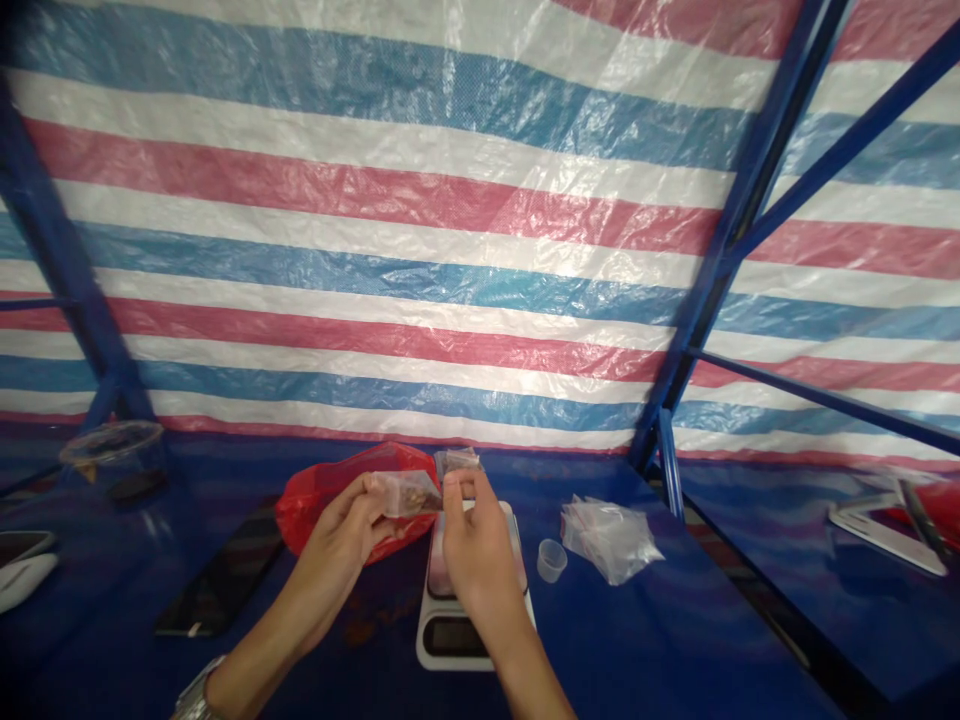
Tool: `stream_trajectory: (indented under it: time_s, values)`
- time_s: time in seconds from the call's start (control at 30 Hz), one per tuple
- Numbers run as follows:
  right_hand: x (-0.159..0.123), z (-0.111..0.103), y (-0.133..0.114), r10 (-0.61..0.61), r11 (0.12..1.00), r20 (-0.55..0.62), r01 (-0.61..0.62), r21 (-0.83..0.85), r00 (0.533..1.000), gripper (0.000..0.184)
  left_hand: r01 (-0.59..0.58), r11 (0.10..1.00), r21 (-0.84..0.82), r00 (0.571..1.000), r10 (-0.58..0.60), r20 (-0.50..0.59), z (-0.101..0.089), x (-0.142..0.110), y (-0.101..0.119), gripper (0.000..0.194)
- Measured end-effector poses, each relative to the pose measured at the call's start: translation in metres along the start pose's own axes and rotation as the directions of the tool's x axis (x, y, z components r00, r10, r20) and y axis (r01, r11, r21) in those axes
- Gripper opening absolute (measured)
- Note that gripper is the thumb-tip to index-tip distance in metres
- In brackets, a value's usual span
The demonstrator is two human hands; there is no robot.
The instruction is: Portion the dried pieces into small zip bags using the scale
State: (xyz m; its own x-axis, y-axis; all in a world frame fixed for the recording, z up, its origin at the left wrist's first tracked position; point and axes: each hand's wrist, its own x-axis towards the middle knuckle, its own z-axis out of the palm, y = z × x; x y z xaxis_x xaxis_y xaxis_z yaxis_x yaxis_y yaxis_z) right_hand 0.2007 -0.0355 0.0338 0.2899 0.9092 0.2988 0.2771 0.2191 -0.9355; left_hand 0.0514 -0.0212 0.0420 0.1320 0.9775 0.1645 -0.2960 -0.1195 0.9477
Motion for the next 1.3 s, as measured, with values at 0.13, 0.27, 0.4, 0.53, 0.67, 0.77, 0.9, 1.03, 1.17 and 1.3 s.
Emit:
stream_trajectory:
  time_s: [0.13, 0.27, 0.4, 0.53, 0.67, 0.77, 0.9, 1.03, 1.17, 1.3]
  values:
    - [0.0, 0.022, 0.006, 0.151, 0.969, 0.177, -0.181, 0.17, 0.973, 0.05, 0.016, 0.997, -0.075, 1.0, -0.016, 0.0, -0.014, 0.012, 0.0, 0.039]
    - [0.007, 0.039, 0.009, 0.063, 0.961, -0.008, -0.058, 0.272, 0.998, 0.038, -0.057, 0.982, 0.179, 0.984, 0.085, -0.154, -0.031, 0.018, -0.009, 0.034]
    - [0.016, 0.05, 0.012, -0.09, 0.987, -0.174, 0.111, 0.113, 0.981, 0.033, -0.243, 0.709, 0.662, 0.871, 0.46, -0.174, -0.038, 0.014, -0.017, 0.041]
    - [0.016, 0.059, 0.007, -0.175, 0.981, -0.08, 0.167, -0.099, 0.981, 0.029, -0.294, 0.456, 0.84, 0.888, 0.455, 0.063, -0.043, 0.012, -0.026, 0.063]
    - [0.011, 0.067, -0.001, -0.205, 0.961, -0.001, 0.202, -0.187, 0.979, 0.032, -0.251, 0.407, 0.878, 0.919, 0.386, 0.083, -0.055, 0.019, -0.035, 0.059]
    - [0.01, 0.071, -0.003, -0.206, 0.957, 0.02, 0.206, -0.206, 0.978, 0.034, -0.209, 0.393, 0.895, 0.928, 0.368, 0.055, -0.06, 0.024, -0.035, 0.053]
    - [0.012, 0.071, -0.001, -0.238, 0.951, 0.025, 0.238, -0.196, 0.971, 0.036, -0.152, 0.424, 0.893, 0.943, 0.332, 0.003, -0.058, 0.025, -0.031, 0.054]
    - [0.014, 0.07, 0.003, -0.272, 0.95, -0.018, 0.265, -0.164, 0.962, 0.029, -0.145, 0.415, 0.898, 0.954, 0.301, 0.015, -0.054, 0.022, -0.026, 0.058]
    - [0.012, 0.071, 0.005, -0.308, 0.944, -0.04, 0.3, -0.136, 0.951, 0.022, -0.18, 0.318, 0.931, 0.951, 0.3, 0.081, -0.054, 0.021, -0.024, 0.056]
    - [0.01, 0.068, 0.004, -0.348, 0.929, -0.033, 0.341, -0.142, 0.937, 0.023, -0.196, 0.289, 0.937, 0.94, 0.327, 0.096, -0.059, 0.024, -0.026, 0.05]
